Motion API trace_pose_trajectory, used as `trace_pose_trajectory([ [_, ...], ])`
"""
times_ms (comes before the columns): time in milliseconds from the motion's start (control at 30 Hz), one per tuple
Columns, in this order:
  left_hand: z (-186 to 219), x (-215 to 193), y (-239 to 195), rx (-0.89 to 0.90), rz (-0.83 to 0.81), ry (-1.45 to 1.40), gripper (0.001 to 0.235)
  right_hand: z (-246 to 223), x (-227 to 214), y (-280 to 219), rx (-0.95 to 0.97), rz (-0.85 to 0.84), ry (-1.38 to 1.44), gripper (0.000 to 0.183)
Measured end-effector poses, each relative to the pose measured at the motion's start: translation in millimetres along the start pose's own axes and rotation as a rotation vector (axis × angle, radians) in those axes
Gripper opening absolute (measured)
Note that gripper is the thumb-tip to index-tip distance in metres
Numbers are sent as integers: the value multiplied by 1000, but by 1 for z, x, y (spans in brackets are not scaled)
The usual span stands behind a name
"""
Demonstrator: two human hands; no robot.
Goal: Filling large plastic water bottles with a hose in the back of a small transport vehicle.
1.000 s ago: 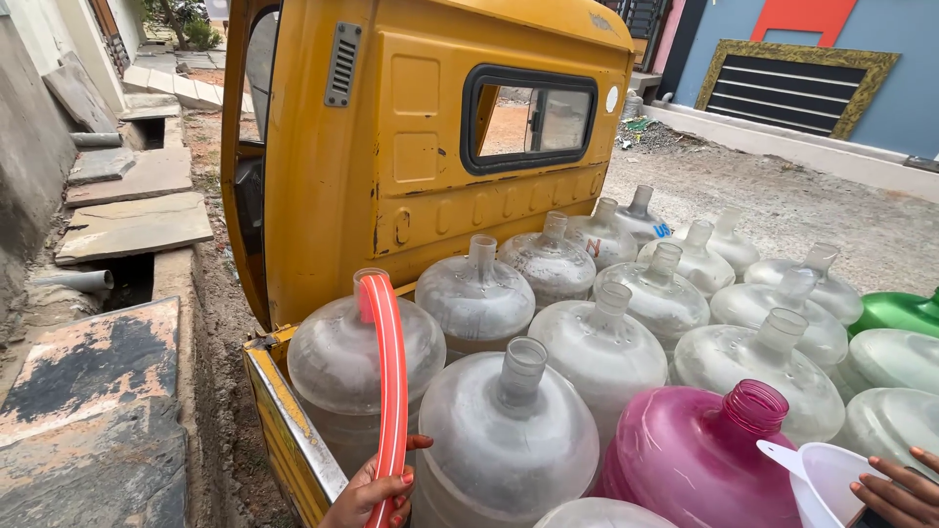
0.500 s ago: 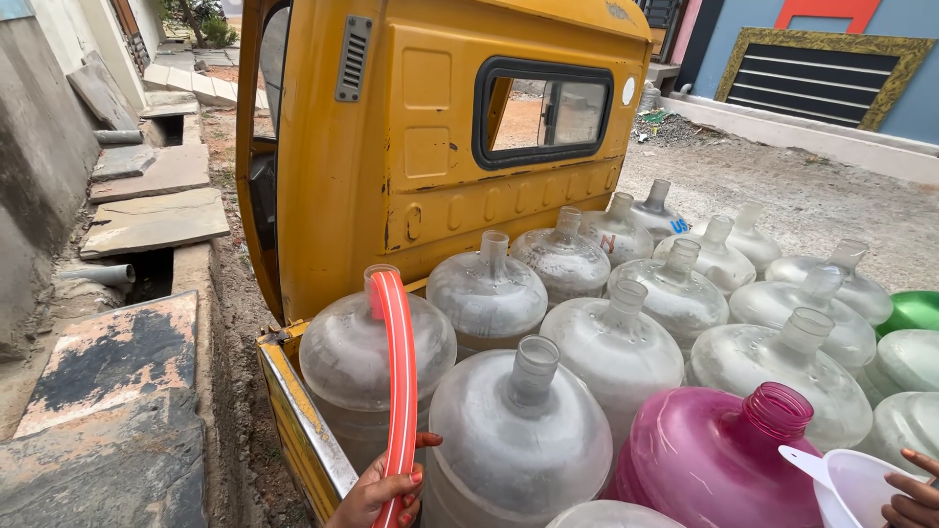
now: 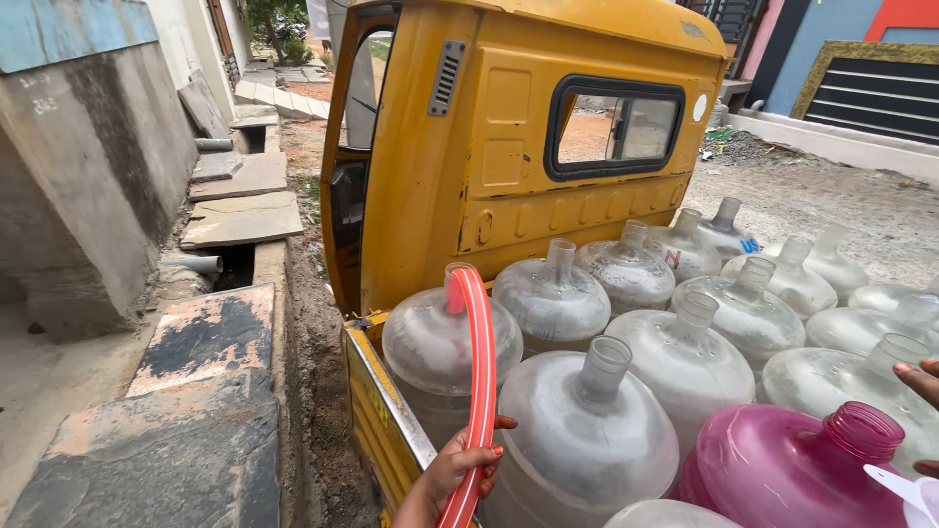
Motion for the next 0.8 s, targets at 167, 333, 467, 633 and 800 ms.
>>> trace_pose_trajectory([
  [167,7,7,-1,31,-17,15,58,-310,-38,52,42,-532,-348,95],
  [333,9,7,-1,73,-27,52,59,-475,-14,23,-9,-935,-156,95],
  [467,9,7,0,95,-22,75,59,-509,17,11,-84,-902,6,89],
  [633,8,7,7,137,-92,63,55,-489,64,-8,80,-961,61,86],
  [800,6,10,-2,120,-90,46,52,-455,117,-42,125,-910,226,95],
])
Point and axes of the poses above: each hand's wrist, its own y-axis towards the middle knuckle, its own x-axis out of the palm, z = x × y, the point moved 10 cm from there along y, towards the middle knuckle, and after that the axes turned 4 degrees about x, right-handed, at the moved point
